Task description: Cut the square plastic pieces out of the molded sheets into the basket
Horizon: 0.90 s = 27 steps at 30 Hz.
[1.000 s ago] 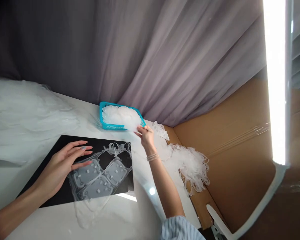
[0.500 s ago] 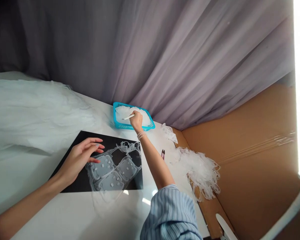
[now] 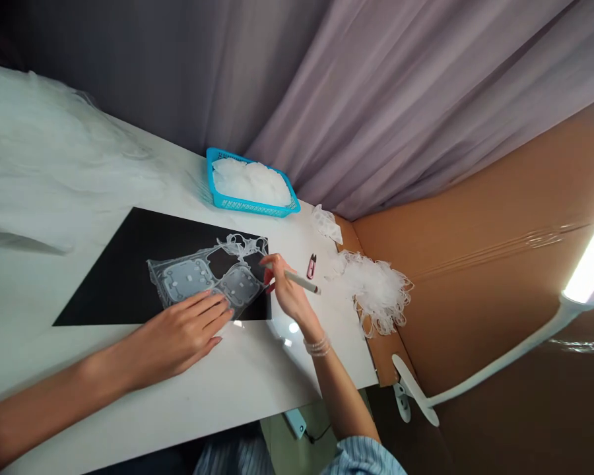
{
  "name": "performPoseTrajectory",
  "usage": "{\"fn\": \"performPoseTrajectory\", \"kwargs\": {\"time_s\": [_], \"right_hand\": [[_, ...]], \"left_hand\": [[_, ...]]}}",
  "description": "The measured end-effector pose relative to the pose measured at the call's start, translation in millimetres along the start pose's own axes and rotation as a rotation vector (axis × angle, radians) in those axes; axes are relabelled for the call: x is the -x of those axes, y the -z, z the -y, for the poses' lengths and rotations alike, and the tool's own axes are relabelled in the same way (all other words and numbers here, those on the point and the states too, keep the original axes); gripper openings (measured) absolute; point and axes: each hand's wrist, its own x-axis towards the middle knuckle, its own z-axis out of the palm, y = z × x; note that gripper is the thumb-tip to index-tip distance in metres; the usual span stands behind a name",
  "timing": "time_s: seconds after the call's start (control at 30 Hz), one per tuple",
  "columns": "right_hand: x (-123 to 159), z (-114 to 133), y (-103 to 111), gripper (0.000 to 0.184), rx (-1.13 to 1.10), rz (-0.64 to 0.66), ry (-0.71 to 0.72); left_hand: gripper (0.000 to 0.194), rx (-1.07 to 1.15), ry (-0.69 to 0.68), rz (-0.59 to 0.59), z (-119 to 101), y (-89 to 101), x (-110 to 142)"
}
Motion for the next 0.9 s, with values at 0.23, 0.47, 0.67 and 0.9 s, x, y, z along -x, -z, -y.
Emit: {"fn": "performPoseTrajectory", "kwargs": {"time_s": [0.23, 0.47, 0.67, 0.9], "right_hand": [[22.3, 2.3, -35.2, 0.03, -0.045, 0.044, 0.108], [27.8, -6.8, -43.7, 0.02, -0.027, 0.014, 0.211], [30.4, -4.7, -44.3, 0.023, 0.05, 0.017, 0.289], [29.0, -2.9, -48.0, 0.021, 0.151, 0.054, 0.402]], "left_hand": [[0.05, -0.047, 0.151, 0.126, -6.1, -11.7, 11.3], [0.049, 0.055, 0.158, 0.159, -3.2, -6.0, 12.2], [0.048, 0.022, 0.139, 0.201, -2.2, -2.5, 10.4], [0.049, 0.003, 0.15, 0.226, -3.7, -1.1, 10.2]]}}
